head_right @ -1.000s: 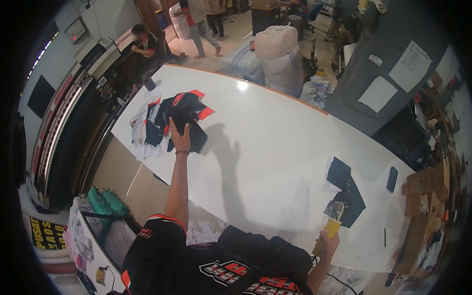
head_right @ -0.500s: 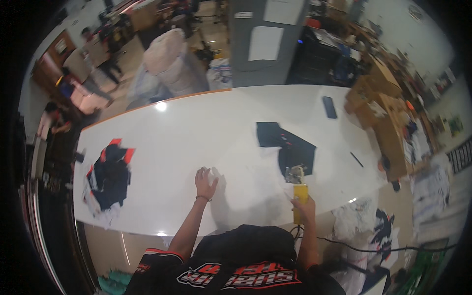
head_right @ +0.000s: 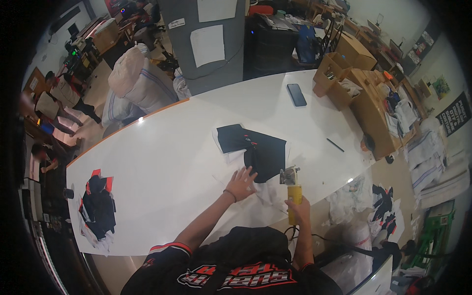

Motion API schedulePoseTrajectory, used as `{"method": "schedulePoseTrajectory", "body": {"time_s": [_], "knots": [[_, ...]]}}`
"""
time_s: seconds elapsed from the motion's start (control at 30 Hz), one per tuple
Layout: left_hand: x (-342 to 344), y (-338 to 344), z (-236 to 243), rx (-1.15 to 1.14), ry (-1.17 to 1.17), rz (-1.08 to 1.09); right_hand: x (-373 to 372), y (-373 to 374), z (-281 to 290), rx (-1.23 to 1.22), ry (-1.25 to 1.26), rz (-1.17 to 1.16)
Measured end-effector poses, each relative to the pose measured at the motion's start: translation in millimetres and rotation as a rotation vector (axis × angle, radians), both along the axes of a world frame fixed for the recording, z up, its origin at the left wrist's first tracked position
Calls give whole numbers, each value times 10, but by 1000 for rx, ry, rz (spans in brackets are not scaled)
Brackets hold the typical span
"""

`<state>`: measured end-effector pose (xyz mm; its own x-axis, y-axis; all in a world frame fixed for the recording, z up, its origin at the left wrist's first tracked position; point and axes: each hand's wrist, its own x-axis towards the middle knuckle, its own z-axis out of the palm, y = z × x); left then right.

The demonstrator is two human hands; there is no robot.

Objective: The person uses a yellow electric fabric cutter to cut black and white fabric pieces on a white table. They align the fabric, cut along the edges, and separate the pieces, handling multiple fabric sections throughout the process.

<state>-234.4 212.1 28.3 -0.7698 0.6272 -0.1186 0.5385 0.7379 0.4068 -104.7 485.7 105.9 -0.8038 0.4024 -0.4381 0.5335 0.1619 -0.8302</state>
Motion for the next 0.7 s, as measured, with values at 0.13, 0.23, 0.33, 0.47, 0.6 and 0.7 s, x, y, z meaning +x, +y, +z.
{"method": "schedulePoseTrajectory", "body": {"time_s": [0.13,0.23,0.33,0.47,0.6,0.7], "knots": [[207,-108,-100,-95,87,-102,-71,260,-184,36,0,-27],[260,-879,-186,-86,126,-82,-150,340,-150,21,-45,-17],[173,-2109,-162,-229,214,67,-202,431,-183,22,-66,-5],[-62,-2988,264,-464,437,608,-289,497,-373,-21,-20,25],[-346,-2663,124,41,57,763,-386,417,-414,-44,-38,76],[-346,-1904,-243,-208,243,773,-447,297,-331,-56,-38,112]]}}
